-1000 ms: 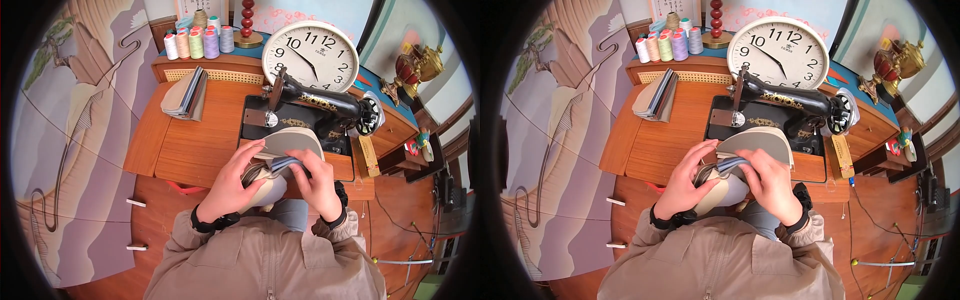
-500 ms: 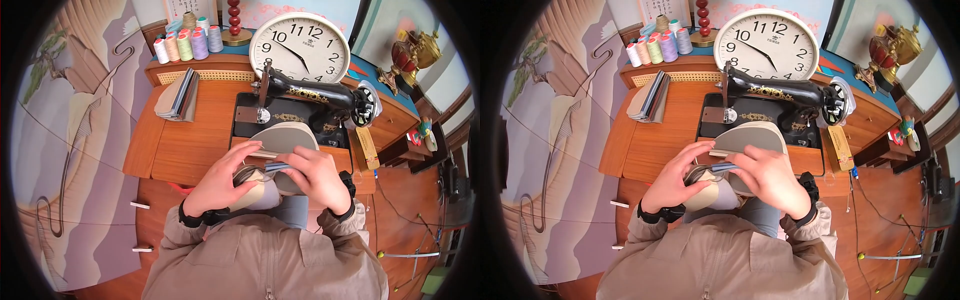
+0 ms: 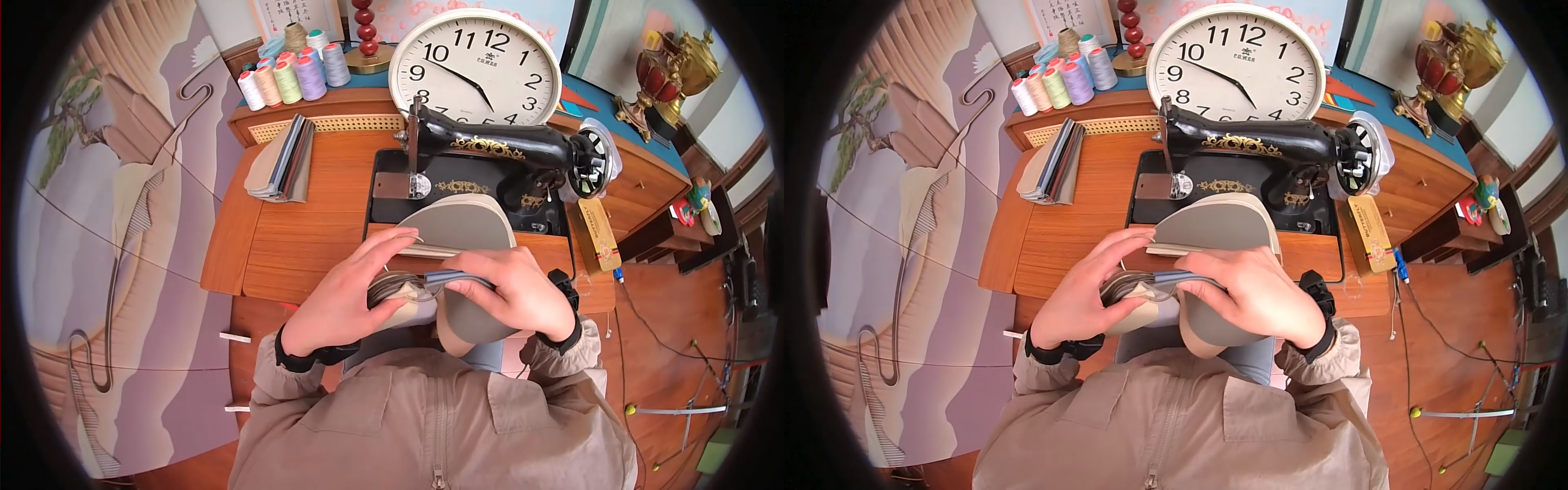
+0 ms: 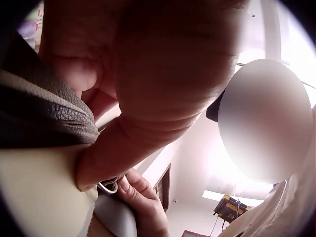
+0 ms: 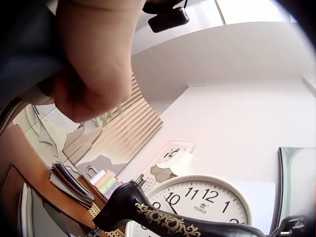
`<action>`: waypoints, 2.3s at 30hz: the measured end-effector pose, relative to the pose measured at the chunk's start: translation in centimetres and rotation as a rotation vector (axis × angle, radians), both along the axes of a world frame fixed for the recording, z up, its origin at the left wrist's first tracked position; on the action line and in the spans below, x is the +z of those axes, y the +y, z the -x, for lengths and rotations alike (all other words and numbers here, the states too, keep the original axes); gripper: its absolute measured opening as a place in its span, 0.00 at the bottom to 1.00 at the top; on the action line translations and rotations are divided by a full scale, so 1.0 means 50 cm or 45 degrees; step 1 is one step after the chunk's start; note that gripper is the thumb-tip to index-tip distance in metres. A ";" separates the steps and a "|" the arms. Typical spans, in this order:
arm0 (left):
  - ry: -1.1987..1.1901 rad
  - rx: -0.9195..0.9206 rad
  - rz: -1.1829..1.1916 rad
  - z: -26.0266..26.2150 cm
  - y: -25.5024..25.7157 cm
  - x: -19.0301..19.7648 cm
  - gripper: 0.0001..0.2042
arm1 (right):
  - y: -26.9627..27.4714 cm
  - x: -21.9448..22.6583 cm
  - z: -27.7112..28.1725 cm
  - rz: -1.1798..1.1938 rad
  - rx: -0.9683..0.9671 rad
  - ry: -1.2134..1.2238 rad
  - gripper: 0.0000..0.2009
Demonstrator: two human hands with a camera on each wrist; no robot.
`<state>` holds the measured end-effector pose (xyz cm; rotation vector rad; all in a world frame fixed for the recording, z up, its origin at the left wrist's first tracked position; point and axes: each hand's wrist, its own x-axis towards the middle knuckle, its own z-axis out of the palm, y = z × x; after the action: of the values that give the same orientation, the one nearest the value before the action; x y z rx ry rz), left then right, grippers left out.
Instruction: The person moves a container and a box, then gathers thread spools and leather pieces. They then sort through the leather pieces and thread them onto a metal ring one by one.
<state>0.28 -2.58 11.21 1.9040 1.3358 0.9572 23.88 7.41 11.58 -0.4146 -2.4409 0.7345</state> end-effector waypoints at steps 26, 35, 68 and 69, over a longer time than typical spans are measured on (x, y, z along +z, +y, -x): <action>-0.460 0.033 0.151 0.066 -0.023 -0.039 0.35 | -0.054 0.001 0.071 -0.697 -0.221 -0.058 0.18; -0.343 -0.012 0.052 0.075 -0.036 -0.049 0.35 | -0.037 0.006 0.083 -0.048 -0.048 -0.090 0.11; -0.542 -0.281 0.119 0.071 -0.009 -0.037 0.33 | 0.000 -0.046 -0.004 1.228 0.344 0.044 0.12; -0.523 -0.289 0.151 0.068 -0.007 -0.035 0.33 | 0.000 -0.047 -0.006 1.230 0.344 0.050 0.12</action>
<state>-3.10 -2.94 9.45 1.6174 0.8965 1.0559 24.18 7.39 9.25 -0.4023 -1.9649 2.0056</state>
